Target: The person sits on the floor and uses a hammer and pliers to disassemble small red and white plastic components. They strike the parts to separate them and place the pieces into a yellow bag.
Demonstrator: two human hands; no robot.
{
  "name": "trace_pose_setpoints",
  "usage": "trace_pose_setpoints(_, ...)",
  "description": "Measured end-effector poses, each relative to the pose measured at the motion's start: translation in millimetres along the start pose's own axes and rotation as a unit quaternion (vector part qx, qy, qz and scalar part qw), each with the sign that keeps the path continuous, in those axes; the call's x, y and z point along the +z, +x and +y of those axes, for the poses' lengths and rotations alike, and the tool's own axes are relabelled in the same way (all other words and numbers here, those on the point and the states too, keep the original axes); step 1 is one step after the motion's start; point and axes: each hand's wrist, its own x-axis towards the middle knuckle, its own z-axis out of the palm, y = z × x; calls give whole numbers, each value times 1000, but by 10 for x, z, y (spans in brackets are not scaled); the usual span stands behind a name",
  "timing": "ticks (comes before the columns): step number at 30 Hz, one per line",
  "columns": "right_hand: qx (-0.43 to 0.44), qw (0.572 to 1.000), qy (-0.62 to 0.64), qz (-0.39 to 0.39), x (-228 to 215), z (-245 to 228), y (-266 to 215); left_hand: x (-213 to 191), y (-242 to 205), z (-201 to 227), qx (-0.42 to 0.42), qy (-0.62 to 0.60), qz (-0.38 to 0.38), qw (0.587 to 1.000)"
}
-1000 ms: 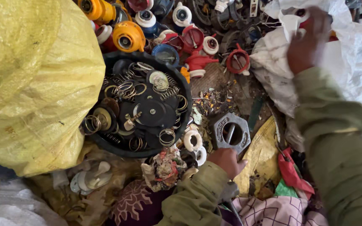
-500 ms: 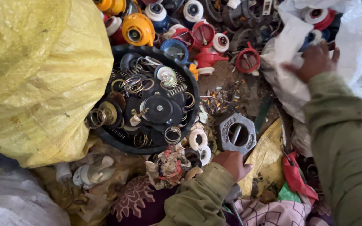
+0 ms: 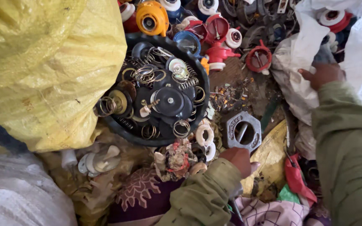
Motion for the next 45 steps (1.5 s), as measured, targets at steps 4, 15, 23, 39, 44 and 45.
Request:
trace_pose_setpoints(4, 34, 994, -59, 81, 216, -71, -109, 15, 116, -23, 6, 8, 11, 1000)
trace_pose_setpoints(15, 39, 979, 44, 193, 115, -159, -1174, -38, 150, 28, -4, 46, 26, 999)
trace_pose_setpoints(23, 10, 989, -66, 129, 191, -658, -1139, -32, 73, -1, -15, 45, 10, 999)
trace_pose_setpoints(39, 18, 979, 81, 185, 171, 376, 594, -4, -160, -31, -4, -15, 53, 998)
trace_pose_setpoints(44, 29, 978, 112, 172, 544, 313, 650, 37, -141, -56, 32, -20, 31, 999)
trace_pose_setpoints(45, 53, 981, 105, 155, 610, 307, 652, 48, -137, -63, 24, -16, 20, 999)
